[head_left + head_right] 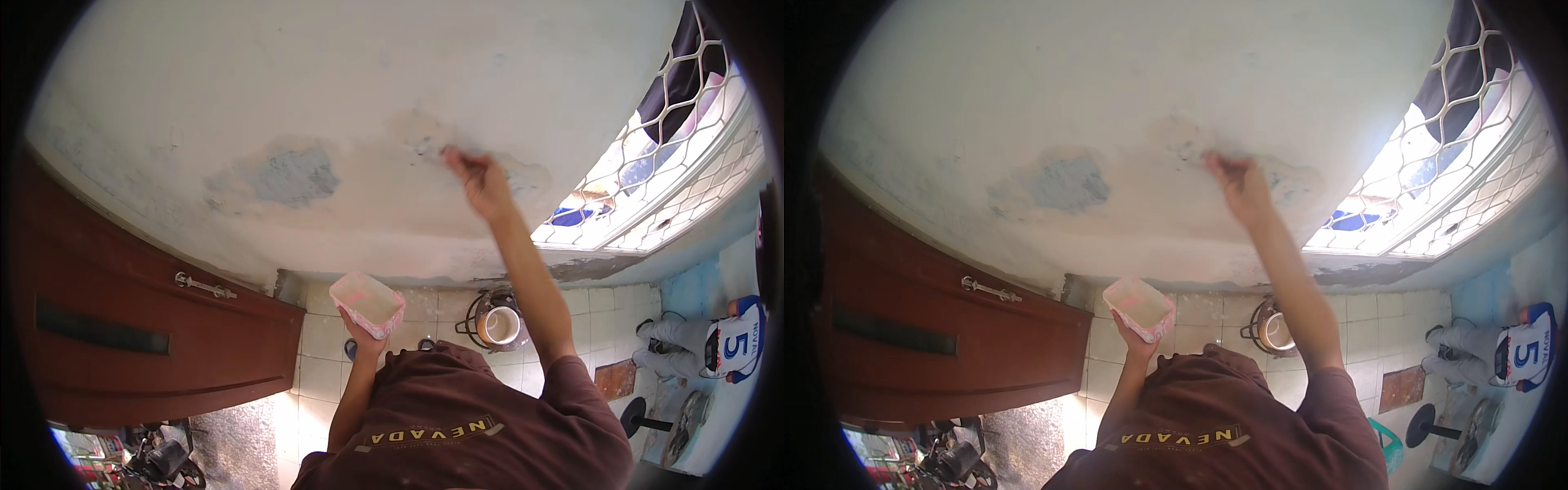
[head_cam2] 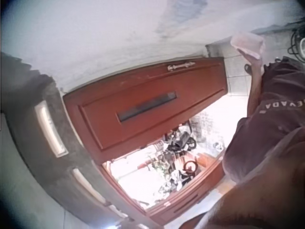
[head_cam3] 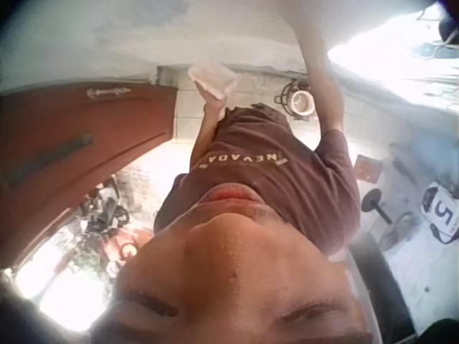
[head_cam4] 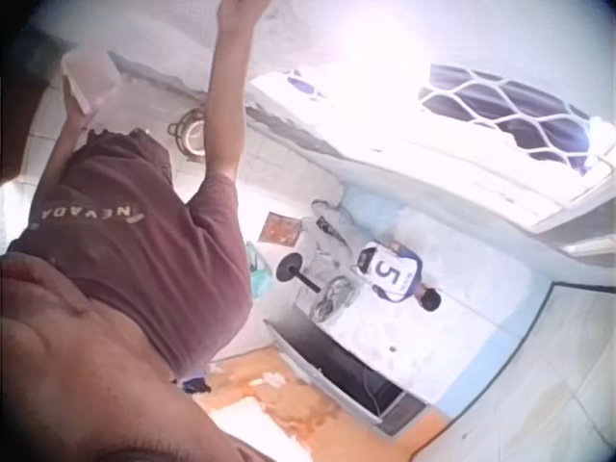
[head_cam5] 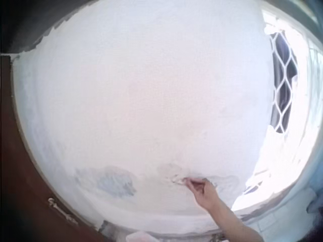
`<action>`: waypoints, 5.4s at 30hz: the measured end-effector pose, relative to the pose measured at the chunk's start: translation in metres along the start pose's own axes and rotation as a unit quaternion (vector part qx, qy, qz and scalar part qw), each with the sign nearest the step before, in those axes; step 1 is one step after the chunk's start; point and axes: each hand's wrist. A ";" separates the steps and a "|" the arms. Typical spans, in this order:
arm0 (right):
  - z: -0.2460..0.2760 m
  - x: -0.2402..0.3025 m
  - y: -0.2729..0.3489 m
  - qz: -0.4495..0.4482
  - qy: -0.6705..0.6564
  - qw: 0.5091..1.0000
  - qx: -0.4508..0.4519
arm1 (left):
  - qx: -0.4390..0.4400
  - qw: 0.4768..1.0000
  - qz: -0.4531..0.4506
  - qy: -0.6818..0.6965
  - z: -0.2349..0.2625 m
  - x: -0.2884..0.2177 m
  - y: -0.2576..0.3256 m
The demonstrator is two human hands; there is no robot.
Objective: The person applies patching compound to a damaged area of a wall using a putty knife and a plastic container.
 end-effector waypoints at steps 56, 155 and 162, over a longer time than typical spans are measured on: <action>-0.062 -0.062 -0.006 0.059 0.159 0.985 0.036 | 0.091 0.994 0.056 -0.026 -0.015 -0.101 -0.013; 0.083 -0.128 0.028 0.012 0.190 0.973 -0.131 | 0.054 0.992 0.113 0.005 0.035 -0.144 -0.044; -0.079 0.000 -0.005 0.062 0.169 0.983 0.032 | 0.046 0.993 0.100 -0.040 0.022 -0.143 -0.042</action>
Point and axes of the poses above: each hand's wrist, its own y-axis away from the middle knuckle, its own z-axis out of the back of the hand, x = y × z, and after that the axes turned 1 degree about -z, right-handed
